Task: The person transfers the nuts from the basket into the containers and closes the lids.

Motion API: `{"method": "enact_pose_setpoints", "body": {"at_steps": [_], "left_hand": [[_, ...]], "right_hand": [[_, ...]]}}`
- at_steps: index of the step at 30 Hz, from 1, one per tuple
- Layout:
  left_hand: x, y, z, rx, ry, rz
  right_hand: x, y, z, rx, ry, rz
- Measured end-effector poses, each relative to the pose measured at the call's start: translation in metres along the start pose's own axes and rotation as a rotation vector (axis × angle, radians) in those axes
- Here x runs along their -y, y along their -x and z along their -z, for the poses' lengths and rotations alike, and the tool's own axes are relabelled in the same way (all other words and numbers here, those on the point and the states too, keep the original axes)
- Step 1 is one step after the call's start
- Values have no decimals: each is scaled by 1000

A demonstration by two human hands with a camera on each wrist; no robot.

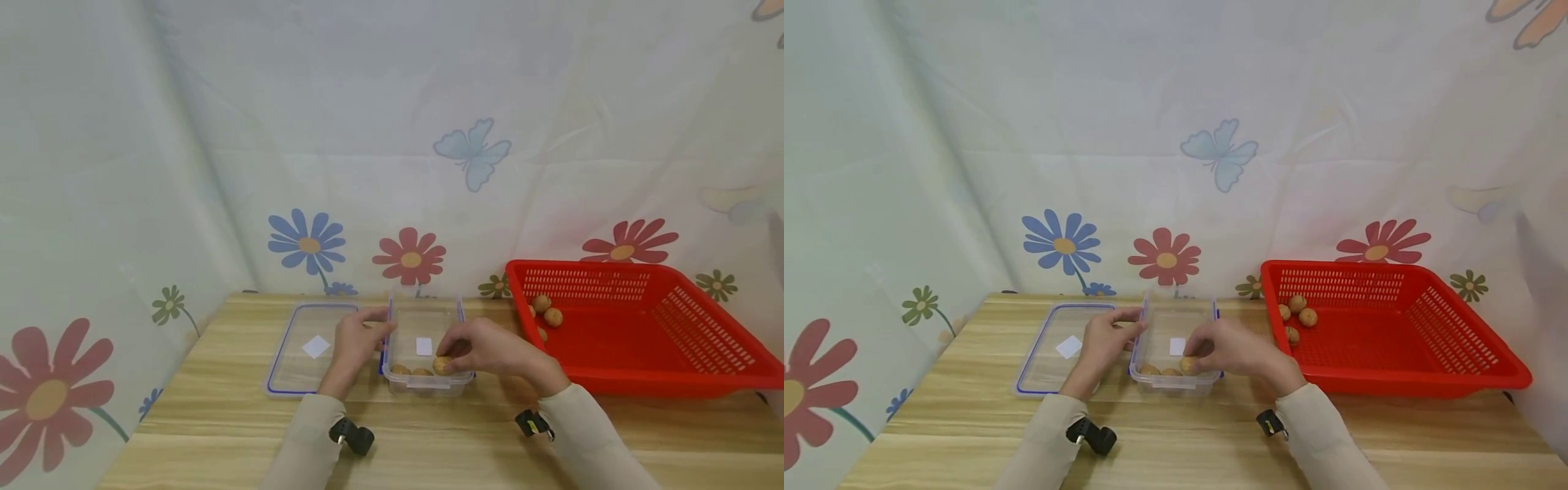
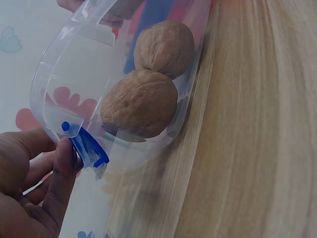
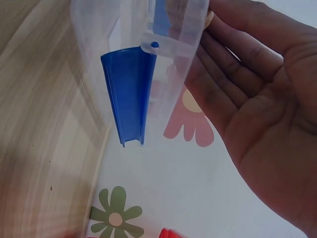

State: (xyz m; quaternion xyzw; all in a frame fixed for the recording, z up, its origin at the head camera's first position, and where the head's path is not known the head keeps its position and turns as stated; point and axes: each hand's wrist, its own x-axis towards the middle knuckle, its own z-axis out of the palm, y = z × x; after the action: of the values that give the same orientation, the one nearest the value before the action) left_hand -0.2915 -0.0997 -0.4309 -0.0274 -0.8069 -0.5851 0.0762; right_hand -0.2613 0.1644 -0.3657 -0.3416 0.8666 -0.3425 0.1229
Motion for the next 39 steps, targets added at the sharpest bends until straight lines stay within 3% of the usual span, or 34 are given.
{"method": "enact_pose_setpoints", "body": {"at_steps": [10, 27, 39], "left_hand": [[0, 0, -1, -6, -13, -1], [0, -2, -1, -9, -12, 6], [1, -2, -1, -5, -8, -7]], "right_hand": [[-6, -7, -7, 39, 51, 49], [-2, -10, -9, 89, 123, 37], [-1, -8, -8, 66, 101, -11]]}}
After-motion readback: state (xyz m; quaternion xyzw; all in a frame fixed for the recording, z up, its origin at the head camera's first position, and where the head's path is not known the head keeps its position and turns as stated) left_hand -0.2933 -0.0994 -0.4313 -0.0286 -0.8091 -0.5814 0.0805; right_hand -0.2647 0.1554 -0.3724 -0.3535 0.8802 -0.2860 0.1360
